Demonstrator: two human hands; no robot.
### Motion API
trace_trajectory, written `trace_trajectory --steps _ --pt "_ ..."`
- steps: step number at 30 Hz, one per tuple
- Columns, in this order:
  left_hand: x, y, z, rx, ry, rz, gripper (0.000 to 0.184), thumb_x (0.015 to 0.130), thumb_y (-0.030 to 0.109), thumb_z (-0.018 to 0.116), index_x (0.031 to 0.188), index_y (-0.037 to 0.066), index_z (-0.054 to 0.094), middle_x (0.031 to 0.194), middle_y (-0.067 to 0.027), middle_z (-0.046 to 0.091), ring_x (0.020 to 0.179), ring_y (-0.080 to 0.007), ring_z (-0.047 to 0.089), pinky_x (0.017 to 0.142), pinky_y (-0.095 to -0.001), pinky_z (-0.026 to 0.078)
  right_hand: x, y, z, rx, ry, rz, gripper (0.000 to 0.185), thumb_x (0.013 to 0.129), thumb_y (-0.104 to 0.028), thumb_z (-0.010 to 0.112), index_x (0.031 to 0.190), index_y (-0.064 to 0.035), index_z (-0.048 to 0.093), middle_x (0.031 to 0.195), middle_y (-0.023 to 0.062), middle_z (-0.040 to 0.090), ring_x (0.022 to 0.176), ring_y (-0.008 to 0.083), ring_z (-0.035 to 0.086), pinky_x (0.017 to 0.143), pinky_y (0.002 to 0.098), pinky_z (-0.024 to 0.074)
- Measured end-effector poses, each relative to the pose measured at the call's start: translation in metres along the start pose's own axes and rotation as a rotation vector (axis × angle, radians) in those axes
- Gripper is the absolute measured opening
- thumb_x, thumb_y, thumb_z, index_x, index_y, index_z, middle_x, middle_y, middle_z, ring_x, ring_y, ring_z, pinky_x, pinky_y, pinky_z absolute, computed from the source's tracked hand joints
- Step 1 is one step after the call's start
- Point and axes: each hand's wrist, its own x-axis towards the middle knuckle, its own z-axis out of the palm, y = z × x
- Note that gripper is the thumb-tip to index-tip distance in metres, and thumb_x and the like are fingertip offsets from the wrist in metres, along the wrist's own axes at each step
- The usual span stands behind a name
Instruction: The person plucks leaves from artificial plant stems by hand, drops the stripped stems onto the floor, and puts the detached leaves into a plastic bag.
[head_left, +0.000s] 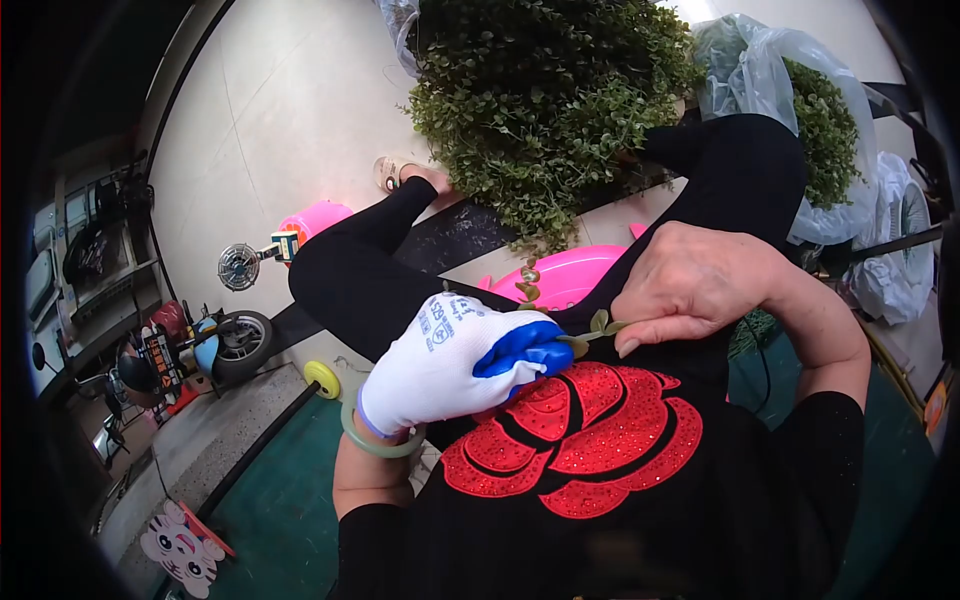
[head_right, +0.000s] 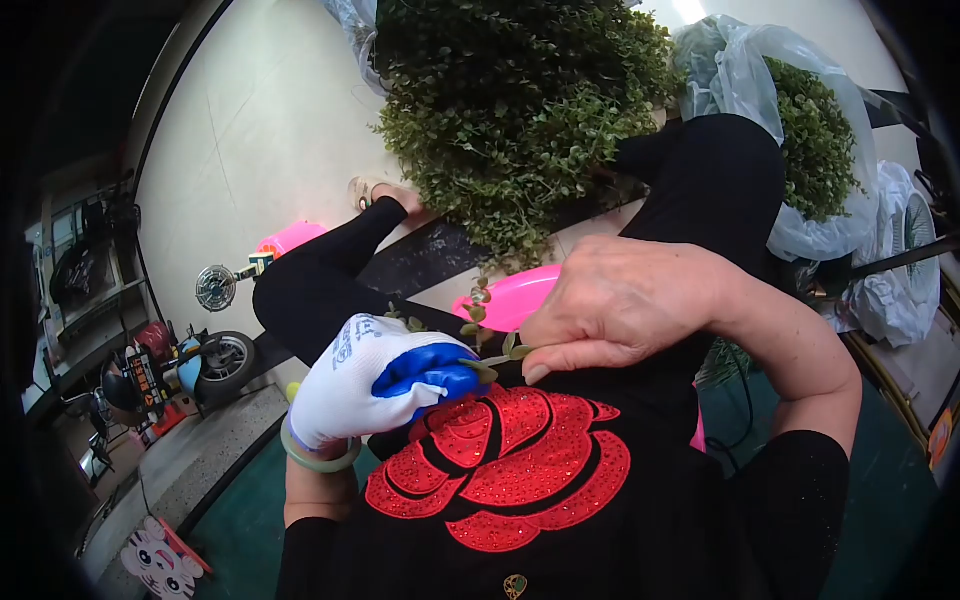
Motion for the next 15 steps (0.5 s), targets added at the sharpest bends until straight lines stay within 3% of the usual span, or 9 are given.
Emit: trace_trajectory --steps 3,7,10,13,14,15 --pt "-0.004 -0.005 -0.004 0.080 0.106 0.017 0.022 0.072 0.008 0.065 0.094 0.003 0.065 0.066 -0.0117 0.061 0.059 -0.0261 0.062 0.057 -0.0309 0.048 0.000 -0.003 -0.009 -0.069 0.025 0.106 0.028 0.091 -0.028 0.054 0.076 -0.0042 0.056 0.060 0.0140 0.053 0.057 0.0334 0.054 0.050 0.0406 0.0407" --pt "0.000 -0.015 -0.006 0.017 0.294 0.072 0.027 0.068 0.007 0.067 0.093 0.000 0.063 0.072 -0.0132 0.065 0.064 -0.0251 0.065 0.062 -0.0282 0.049 0.009 0.001 -0.009 -0.086 0.206 0.051 0.020 0.091 -0.023 0.052 0.086 -0.0039 0.057 0.068 0.0161 0.055 0.065 0.0347 0.056 0.055 0.0410 0.0441" --pt "-0.003 -0.017 -0.013 -0.030 0.228 0.074 0.028 0.068 0.007 0.068 0.095 0.000 0.063 0.074 -0.0120 0.066 0.067 -0.0237 0.066 0.064 -0.0277 0.049 0.013 0.001 -0.002 -0.155 0.339 -0.003 0.016 0.091 -0.018 0.052 0.095 -0.0033 0.056 0.069 0.0163 0.057 0.067 0.0350 0.058 0.057 0.0421 0.0453" --pt "0.000 -0.016 -0.007 -0.039 0.262 0.113 0.029 0.068 0.007 0.068 0.096 -0.001 0.063 0.074 -0.0120 0.066 0.067 -0.0222 0.066 0.064 -0.0271 0.049 0.017 -0.010 -0.007 -0.079 0.258 0.308 0.021 0.090 -0.016 0.053 0.107 -0.0041 0.052 0.067 0.0172 0.057 0.065 0.0365 0.058 0.057 0.0433 0.0451" --pt "0.003 -0.015 -0.006 -0.050 0.273 0.092 0.030 0.068 0.007 0.068 0.096 -0.001 0.064 0.075 -0.0118 0.066 0.067 -0.0215 0.067 0.064 -0.0269 0.049 0.019 -0.013 -0.011 -0.112 0.214 0.330 0.034 0.089 -0.015 0.053 0.121 -0.0066 0.045 0.064 0.0179 0.058 0.064 0.0371 0.059 0.057 0.0434 0.0456" --pt "0.005 -0.014 -0.005 -0.059 0.284 0.072 0.030 0.068 0.007 0.068 0.096 -0.001 0.064 0.075 -0.0117 0.067 0.068 -0.0209 0.067 0.064 -0.0268 0.049 0.021 -0.009 -0.009 -0.121 0.246 0.270 0.036 0.089 -0.016 0.054 0.123 -0.0074 0.044 0.065 0.0180 0.058 0.064 0.0371 0.059 0.057 0.0434 0.0458"
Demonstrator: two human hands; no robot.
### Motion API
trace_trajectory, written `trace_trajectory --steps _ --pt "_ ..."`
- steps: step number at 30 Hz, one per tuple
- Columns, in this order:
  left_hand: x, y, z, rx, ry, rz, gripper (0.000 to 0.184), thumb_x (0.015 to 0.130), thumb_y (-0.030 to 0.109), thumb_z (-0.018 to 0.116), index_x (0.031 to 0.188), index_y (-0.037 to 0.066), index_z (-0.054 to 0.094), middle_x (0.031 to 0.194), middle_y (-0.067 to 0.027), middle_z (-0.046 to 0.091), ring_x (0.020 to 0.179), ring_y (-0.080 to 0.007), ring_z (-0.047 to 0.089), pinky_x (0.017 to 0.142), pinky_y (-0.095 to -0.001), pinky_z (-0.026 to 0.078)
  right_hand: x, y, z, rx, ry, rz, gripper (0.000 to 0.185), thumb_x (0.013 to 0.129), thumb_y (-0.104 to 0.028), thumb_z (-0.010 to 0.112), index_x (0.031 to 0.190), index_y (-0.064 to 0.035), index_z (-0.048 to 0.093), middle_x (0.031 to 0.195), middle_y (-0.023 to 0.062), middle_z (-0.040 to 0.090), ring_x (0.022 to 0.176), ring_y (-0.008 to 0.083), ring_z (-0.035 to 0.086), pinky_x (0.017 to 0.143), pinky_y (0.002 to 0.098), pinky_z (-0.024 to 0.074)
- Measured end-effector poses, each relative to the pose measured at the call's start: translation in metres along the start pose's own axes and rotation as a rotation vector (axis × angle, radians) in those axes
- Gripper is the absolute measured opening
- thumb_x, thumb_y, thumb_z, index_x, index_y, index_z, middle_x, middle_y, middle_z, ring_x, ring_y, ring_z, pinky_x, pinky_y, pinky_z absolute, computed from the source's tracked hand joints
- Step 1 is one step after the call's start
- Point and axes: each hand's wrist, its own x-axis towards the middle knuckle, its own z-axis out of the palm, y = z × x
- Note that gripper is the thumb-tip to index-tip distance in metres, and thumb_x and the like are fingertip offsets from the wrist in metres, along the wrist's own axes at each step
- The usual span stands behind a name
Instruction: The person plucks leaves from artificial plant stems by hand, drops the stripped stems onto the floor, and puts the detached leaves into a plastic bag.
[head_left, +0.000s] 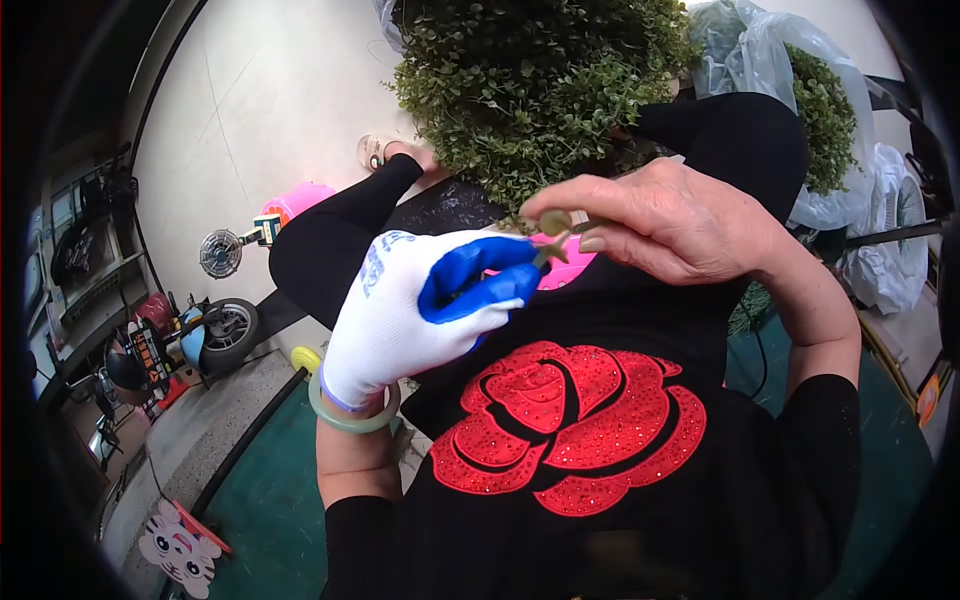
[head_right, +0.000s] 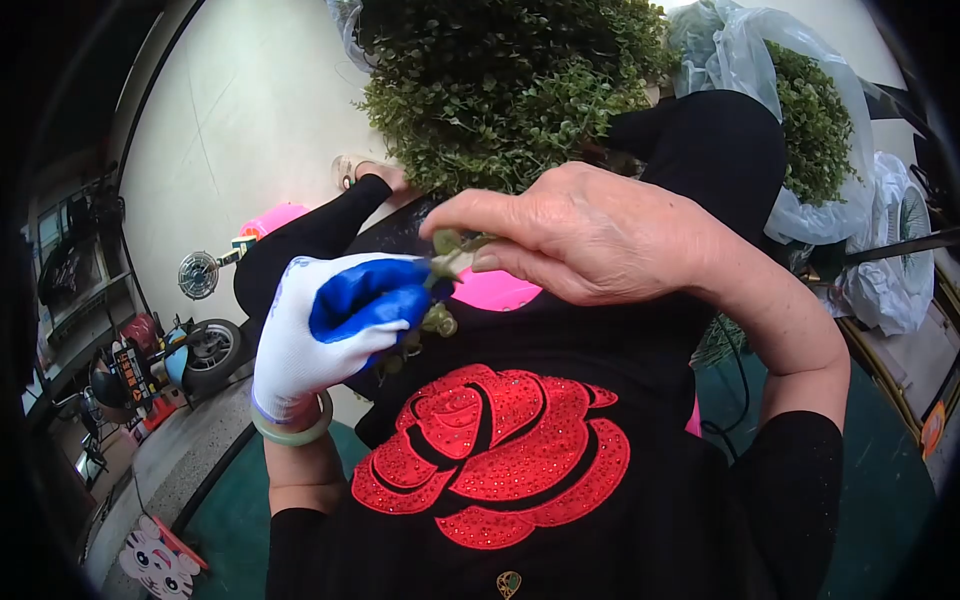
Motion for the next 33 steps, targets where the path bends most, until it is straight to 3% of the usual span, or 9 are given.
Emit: trace_trajectory --steps 7,13,17,23,26,28,31,32,33 --pt "0.006 -0.001 -0.002 -0.121 0.010 -0.029 0.023 0.071 0.003 0.062 0.093 -0.004 0.064 0.071 -0.0101 0.065 0.060 -0.0140 0.063 0.059 -0.0251 0.049 0.007 -0.004 -0.002 -0.004 0.124 -0.085 0.047 0.084 -0.020 0.062 0.126 -0.0070 0.048 0.081 0.0134 0.063 0.074 0.0322 0.061 0.065 0.0392 0.0481" --pt "0.004 0.016 -0.010 -0.309 0.142 -0.144 0.026 0.082 0.014 0.055 0.090 -0.009 0.064 0.071 -0.0077 0.065 0.054 -0.0075 0.055 0.053 -0.0216 0.045 0.012 -0.006 -0.005 0.043 0.077 -0.161 0.017 0.086 -0.018 0.058 0.082 -0.0016 0.055 0.069 0.0148 0.053 0.068 0.0348 0.055 0.060 0.0414 0.0432" --pt "-0.003 0.016 -0.015 -0.534 0.113 -0.224 0.034 0.088 0.021 0.053 0.094 -0.010 0.063 0.080 -0.0102 0.066 0.054 -0.0066 0.054 0.053 -0.0206 0.044 0.007 -0.006 -0.007 0.112 0.062 -0.140 0.013 0.086 -0.014 0.057 0.083 -0.0008 0.056 0.069 0.0147 0.053 0.068 0.0337 0.054 0.060 0.0392 0.0429" --pt "-0.005 -0.005 -0.021 -0.539 -0.117 -0.231 0.026 0.076 0.008 0.064 0.097 -0.007 0.063 0.081 -0.0065 0.065 0.060 -0.0070 0.055 0.058 -0.0207 0.047 0.007 0.006 -0.001 0.069 0.164 -0.209 0.015 0.085 -0.013 0.057 0.095 -0.0028 0.060 0.074 0.0144 0.058 0.069 0.0332 0.057 0.060 0.0390 0.0442" --pt "-0.002 -0.001 -0.025 -0.280 -0.119 -0.287 0.050 0.071 0.031 0.069 0.099 -0.010 0.061 0.083 -0.0114 0.066 0.071 -0.0113 0.058 0.068 -0.0231 0.047 0.011 -0.004 0.001 0.246 0.140 -0.059 0.021 0.084 -0.014 0.058 0.103 -0.0044 0.057 0.075 0.0145 0.059 0.071 0.0340 0.058 0.062 0.0409 0.0455" --pt "0.001 0.009 -0.023 -0.340 -0.086 -0.358 0.047 0.070 0.032 0.068 0.092 -0.009 0.062 0.077 -0.0095 0.065 0.070 -0.0121 0.059 0.068 -0.0239 0.047 0.017 -0.001 0.008 0.166 0.156 -0.156 0.026 0.084 -0.016 0.059 0.107 -0.0053 0.054 0.075 0.0147 0.059 0.072 0.0347 0.059 0.063 0.0422 0.0462" --pt "0.007 0.009 -0.019 -0.282 -0.018 -0.315 0.046 0.069 0.032 0.067 0.089 -0.009 0.062 0.075 -0.0089 0.064 0.064 -0.0133 0.059 0.063 -0.0244 0.048 0.016 -0.003 0.008 -0.140 -0.001 -0.201 0.019 0.084 -0.020 0.060 0.095 -0.0050 0.058 0.074 0.0143 0.059 0.068 0.0323 0.059 0.058 0.0398 0.0467" --pt "0.005 -0.002 -0.023 -0.334 0.002 -0.121 0.021 0.072 0.010 0.061 0.086 -0.005 0.063 0.071 -0.0056 0.062 0.060 -0.0067 0.056 0.055 -0.0194 0.046 0.013 -0.001 0.007 -0.234 -0.069 -0.219 0.016 0.084 -0.020 0.060 0.089 -0.0051 0.060 0.072 0.0136 0.059 0.066 0.0310 0.059 0.056 0.0385 0.0463" --pt "-0.001 -0.005 -0.027 -0.343 -0.041 -0.147 0.022 0.071 0.010 0.061 0.087 -0.005 0.063 0.072 -0.0063 0.063 0.062 -0.0076 0.057 0.057 -0.0203 0.047 0.007 0.002 -0.004 -0.177 -0.089 -0.252 0.015 0.086 -0.021 0.059 0.084 -0.0057 0.060 0.069 0.0106 0.058 0.064 0.0273 0.058 0.054 0.0372 0.0451"
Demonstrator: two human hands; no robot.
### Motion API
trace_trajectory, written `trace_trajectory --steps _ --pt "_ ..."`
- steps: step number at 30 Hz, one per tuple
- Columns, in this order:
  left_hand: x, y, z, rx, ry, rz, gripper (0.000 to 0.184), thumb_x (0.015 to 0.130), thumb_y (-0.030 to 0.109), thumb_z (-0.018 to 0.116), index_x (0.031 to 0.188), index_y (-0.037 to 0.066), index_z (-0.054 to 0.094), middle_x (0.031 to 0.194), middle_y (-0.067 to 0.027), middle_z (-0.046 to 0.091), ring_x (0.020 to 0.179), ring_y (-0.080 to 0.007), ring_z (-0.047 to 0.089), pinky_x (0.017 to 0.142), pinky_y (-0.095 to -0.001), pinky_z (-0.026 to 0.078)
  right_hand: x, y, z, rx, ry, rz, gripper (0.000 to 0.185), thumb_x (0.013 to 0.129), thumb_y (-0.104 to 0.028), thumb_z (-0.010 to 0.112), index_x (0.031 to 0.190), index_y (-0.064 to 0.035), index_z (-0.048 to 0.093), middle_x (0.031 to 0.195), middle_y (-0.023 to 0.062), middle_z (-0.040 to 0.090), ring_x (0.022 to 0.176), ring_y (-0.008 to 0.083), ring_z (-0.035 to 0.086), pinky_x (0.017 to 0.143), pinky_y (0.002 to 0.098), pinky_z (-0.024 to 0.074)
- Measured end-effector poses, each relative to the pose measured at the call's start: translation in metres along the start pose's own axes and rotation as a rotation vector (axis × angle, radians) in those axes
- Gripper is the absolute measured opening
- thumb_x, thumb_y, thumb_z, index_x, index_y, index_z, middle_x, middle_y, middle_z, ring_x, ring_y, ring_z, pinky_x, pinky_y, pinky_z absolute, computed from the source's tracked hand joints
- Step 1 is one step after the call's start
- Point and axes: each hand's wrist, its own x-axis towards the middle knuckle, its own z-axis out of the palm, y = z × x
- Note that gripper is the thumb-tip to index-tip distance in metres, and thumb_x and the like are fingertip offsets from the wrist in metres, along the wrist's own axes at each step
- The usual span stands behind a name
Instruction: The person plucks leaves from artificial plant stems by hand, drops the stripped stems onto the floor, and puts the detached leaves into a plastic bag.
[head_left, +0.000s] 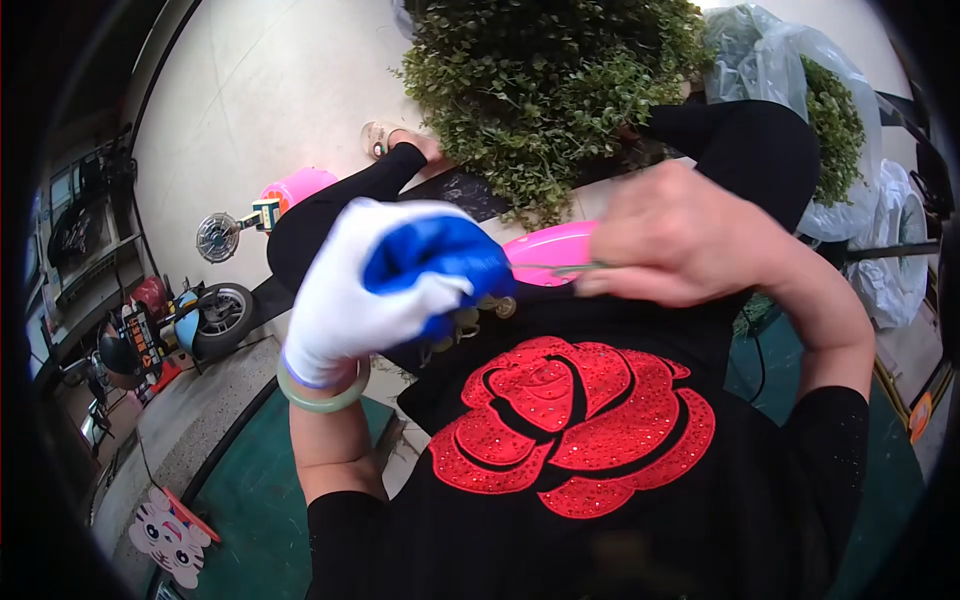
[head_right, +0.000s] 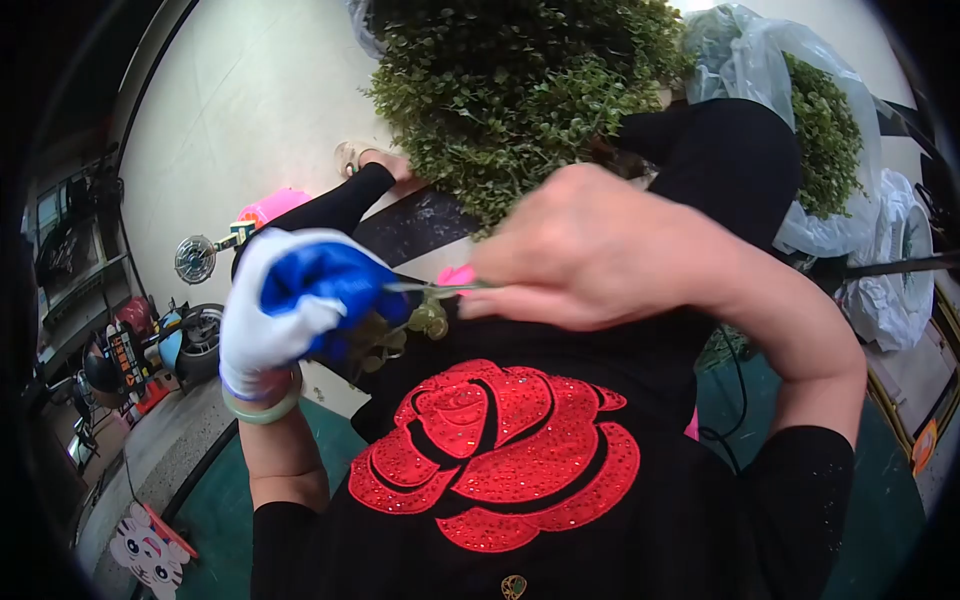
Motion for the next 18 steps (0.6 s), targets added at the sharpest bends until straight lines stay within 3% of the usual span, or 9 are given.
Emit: trace_trajectory --steps 1,3,5,7,9,11,13,15,18 --pt "-0.009 -0.002 -0.006 -0.005 -0.034 -0.038 0.023 0.071 0.010 0.061 0.087 -0.006 0.063 0.073 -0.0070 0.064 0.065 -0.0085 0.059 0.060 -0.0212 0.047 -0.015 0.007 -0.010 0.061 -0.008 -0.042 0.018 0.087 -0.022 0.057 0.079 -0.0063 0.060 0.066 0.0075 0.057 0.061 0.0237 0.057 0.052 0.0359 0.0439" --pt "-0.033 -0.012 -0.040 -0.066 0.182 0.035 0.037 0.071 0.026 0.066 0.088 -0.006 0.061 0.080 -0.0129 0.064 0.072 -0.0189 0.064 0.068 -0.0256 0.050 -0.100 0.040 -0.022 0.471 0.569 0.260 0.022 0.091 -0.024 0.053 0.080 -0.0068 0.060 0.064 0.0018 0.055 0.057 0.0162 0.054 0.051 0.0309 0.0436" --pt "-0.034 -0.035 -0.035 -0.108 0.593 0.118 0.033 0.080 0.020 0.059 0.102 -0.005 0.057 0.092 -0.0131 0.063 0.078 -0.0179 0.061 0.070 -0.0276 0.050 -0.101 0.059 -0.040 0.996 0.847 0.144 0.025 0.093 -0.024 0.048 0.088 -0.0049 0.063 0.066 -0.0003 0.055 0.060 0.0096 0.053 0.054 0.0253 0.0448" --pt "-0.017 -0.027 -0.023 -0.473 0.497 0.127 0.030 0.089 0.017 0.052 0.111 -0.004 0.053 0.098 -0.0151 0.062 0.081 -0.0199 0.061 0.073 -0.0315 0.051 -0.054 0.040 -0.012 0.512 0.701 0.536 0.023 0.091 -0.017 0.049 0.105 -0.0040 0.062 0.072 0.0013 0.057 0.062 0.0073 0.054 0.059 0.0230 0.0465" --pt "0.013 -0.045 -0.012 -0.779 0.346 0.247 0.027 0.091 0.016 0.048 0.110 -0.003 0.053 0.100 -0.0157 0.062 0.082 -0.0227 0.063 0.074 -0.0345 0.052 -0.007 0.030 0.011 0.717 0.403 0.530 0.035 0.086 -0.008 0.055 0.120 -0.0073 0.056 0.087 0.0021 0.062 0.072 0.0070 0.060 0.060 0.0228 0.0489" --pt "0.025 -0.041 0.006 -0.715 0.415 0.327 0.028 0.092 0.016 0.048 0.110 -0.004 0.053 0.102 -0.0161 0.062 0.085 -0.0240 0.063 0.074 -0.0355 0.052 0.035 0.018 0.032 0.824 0.313 0.402 0.041 0.080 -0.013 0.066 0.119 -0.0048 0.055 0.079 0.0016 0.063 0.062 0.0103 0.063 0.056 0.0244 0.0498" --pt "0.026 -0.034 0.018 -0.616 0.534 0.327 0.026 0.093 0.017 0.049 0.107 -0.004 0.054 0.103 -0.0175 0.061 0.086 -0.0241 0.064 0.078 -0.0356 0.052 0.058 0.021 0.059 0.485 0.331 0.256 0.017 0.079 -0.017 0.069 0.085 -0.0015 0.065 0.063 0.0074 0.062 0.053 0.0171 0.063 0.052 0.0277 0.0488" --pt "0.021 -0.037 0.012 -0.379 0.718 0.441 0.025 0.094 0.018 0.049 0.105 -0.004 0.055 0.104 -0.0183 0.061 0.083 -0.0237 0.065 0.077 -0.0350 0.052 0.063 0.033 0.059 0.286 0.518 0.058 0.017 0.080 -0.016 0.067 0.074 -0.0008 0.063 0.066 0.0108 0.061 0.054 0.0210 0.062 0.052 0.0278 0.0470" --pt "0.011 -0.043 -0.004 -0.356 0.817 0.416 0.026 0.096 0.017 0.046 0.106 -0.005 0.056 0.103 -0.0178 0.063 0.079 -0.0209 0.066 0.063 -0.0274 0.053 0.046 0.035 0.033 0.393 0.513 0.106 0.012 0.082 -0.009 0.063 0.075 0.0006 0.062 0.066 0.0061 0.056 0.059 0.0140 0.061 0.050 0.0278 0.0446"
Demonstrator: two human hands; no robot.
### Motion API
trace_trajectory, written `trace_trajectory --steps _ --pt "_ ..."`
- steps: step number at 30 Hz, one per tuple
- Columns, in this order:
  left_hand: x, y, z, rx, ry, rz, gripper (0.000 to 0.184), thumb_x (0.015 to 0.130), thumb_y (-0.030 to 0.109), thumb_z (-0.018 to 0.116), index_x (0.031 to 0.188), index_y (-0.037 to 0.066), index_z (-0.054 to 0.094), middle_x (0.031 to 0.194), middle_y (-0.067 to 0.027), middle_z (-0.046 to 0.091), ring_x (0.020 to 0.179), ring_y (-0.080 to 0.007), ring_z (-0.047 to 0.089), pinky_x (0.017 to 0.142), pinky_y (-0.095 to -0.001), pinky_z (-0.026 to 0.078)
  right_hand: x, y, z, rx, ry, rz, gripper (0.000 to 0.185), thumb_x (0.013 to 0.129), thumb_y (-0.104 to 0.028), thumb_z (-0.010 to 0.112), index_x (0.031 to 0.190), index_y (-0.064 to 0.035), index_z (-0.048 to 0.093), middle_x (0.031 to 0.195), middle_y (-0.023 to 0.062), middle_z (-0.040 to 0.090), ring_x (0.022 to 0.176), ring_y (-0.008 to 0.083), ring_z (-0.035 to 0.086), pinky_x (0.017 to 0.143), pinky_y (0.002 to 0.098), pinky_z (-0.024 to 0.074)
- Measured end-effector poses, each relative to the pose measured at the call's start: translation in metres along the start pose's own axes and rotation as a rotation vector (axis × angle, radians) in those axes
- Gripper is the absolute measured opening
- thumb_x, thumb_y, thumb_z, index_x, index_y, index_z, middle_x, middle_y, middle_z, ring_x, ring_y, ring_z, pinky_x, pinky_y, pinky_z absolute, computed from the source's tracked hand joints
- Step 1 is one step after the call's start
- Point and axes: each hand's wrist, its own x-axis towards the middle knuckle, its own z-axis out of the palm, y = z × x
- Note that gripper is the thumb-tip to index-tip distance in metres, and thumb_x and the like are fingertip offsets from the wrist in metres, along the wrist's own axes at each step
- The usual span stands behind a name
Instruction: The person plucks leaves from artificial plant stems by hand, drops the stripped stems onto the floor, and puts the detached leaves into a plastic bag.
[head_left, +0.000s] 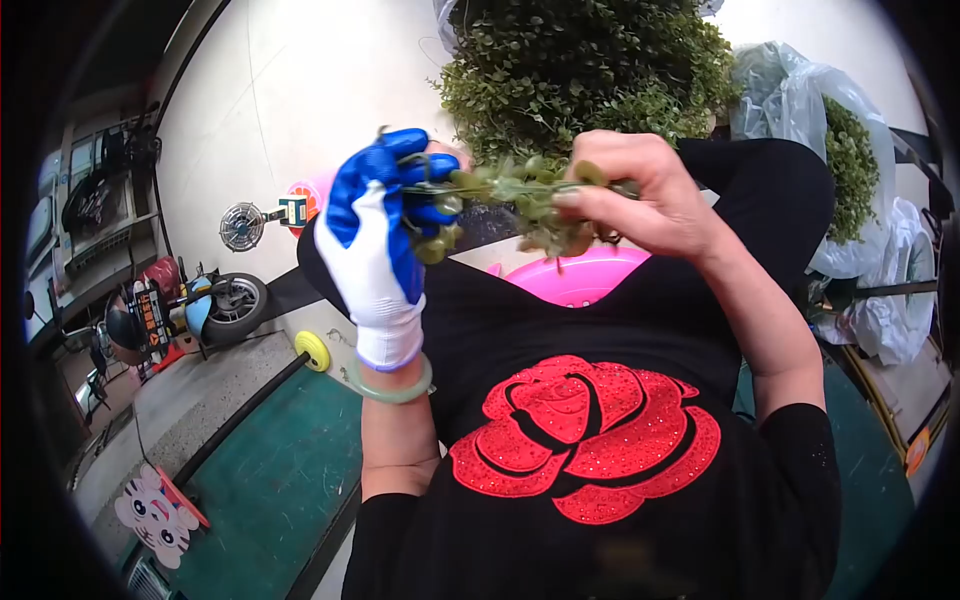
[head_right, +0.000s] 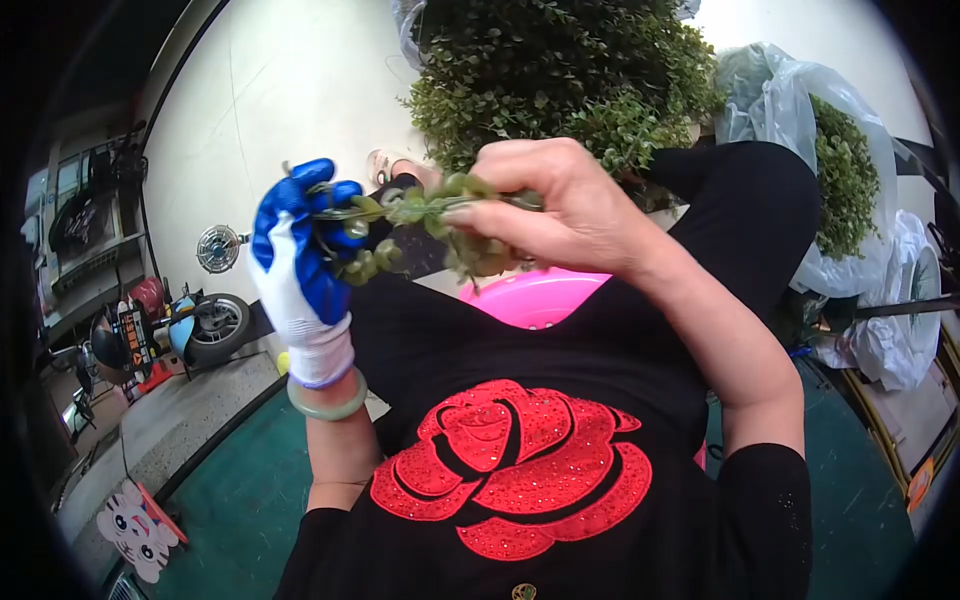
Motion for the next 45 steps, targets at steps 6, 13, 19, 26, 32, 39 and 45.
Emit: trace_trajectory --steps 6,13,19,26,32,39,45 --pt "0.006 -0.020 0.009 -0.098 0.027 0.057 0.022 0.095 0.014 0.047 0.106 -0.004 0.054 0.107 -0.0162 0.061 0.088 -0.0241 0.065 0.061 -0.0268 0.055 -0.012 -0.004 -0.002 0.001 -0.185 0.296 0.016 0.089 -0.010 0.053 0.089 0.0009 0.065 0.083 0.0058 0.061 0.069 0.0129 0.062 0.061 0.0279 0.0493" --pt "-0.007 -0.020 0.028 0.079 -0.139 -0.073 0.024 0.092 0.012 0.053 0.108 -0.006 0.056 0.103 -0.0132 0.064 0.086 -0.0164 0.064 0.062 -0.0237 0.053 0.009 0.000 0.009 0.277 -0.042 0.204 0.044 0.089 -0.013 0.055 0.130 -0.0028 0.046 0.097 0.0081 0.064 0.078 0.0091 0.058 0.073 0.0245 0.0475" --pt "-0.012 -0.023 0.015 -0.261 -0.184 -0.288 0.030 0.094 0.024 0.051 0.107 -0.003 0.058 0.096 -0.0132 0.065 0.062 -0.0101 0.060 0.055 -0.0200 0.048 0.009 0.003 0.006 -0.009 -0.201 0.174 0.023 0.084 -0.014 0.059 0.102 -0.0001 0.059 0.076 0.0092 0.062 0.068 0.0171 0.059 0.064 0.0320 0.0472" --pt "-0.009 -0.030 0.021 -0.469 -0.223 -0.455 0.034 0.098 0.031 0.042 0.110 0.002 0.055 0.080 -0.0044 0.062 0.049 -0.0052 0.047 0.047 -0.0182 0.040 0.000 0.013 0.018 -0.332 -0.108 -0.057 0.012 0.085 -0.013 0.056 0.080 -0.0012 0.053 0.071 0.0125 0.052 0.069 0.0293 0.054 0.062 0.0365 0.0435" --pt "-0.027 -0.014 0.033 -0.580 -0.188 -0.623 0.031 0.092 0.019 0.042 0.111 -0.003 0.052 0.071 -0.0067 0.057 0.041 -0.0054 0.039 0.050 -0.0212 0.041 -0.032 -0.007 -0.018 0.128 -0.315 0.004 0.017 0.087 -0.012 0.052 0.073 -0.0011 0.051 0.064 0.0083 0.051 0.055 0.0224 0.052 0.053 0.0321 0.0403" --pt "-0.037 -0.039 0.039 -0.579 -0.164 -0.732 0.032 0.089 0.017 0.045 0.114 -0.002 0.053 0.084 -0.0101 0.061 0.058 -0.0130 0.055 0.052 -0.0221 0.046 -0.041 0.004 -0.055 -0.228 -0.442 -0.052 0.010 0.083 -0.011 0.055 0.083 -0.0015 0.058 0.074 0.0109 0.058 0.066 0.0259 0.059 0.059 0.0339 0.0458" --pt "0.016 -0.045 -0.103 -0.375 0.040 -0.298 0.029 0.095 0.025 0.044 0.112 0.003 0.053 0.074 -0.0005 0.052 0.058 -0.0094 0.050 0.052 -0.0239 0.043 -0.095 -0.044 -0.107 0.000 0.490 0.333 0.031 0.091 -0.033 0.055 0.082 -0.0032 0.060 0.067 0.0022 0.056 0.060 0.0099 0.054 0.056 0.0219 0.0459"
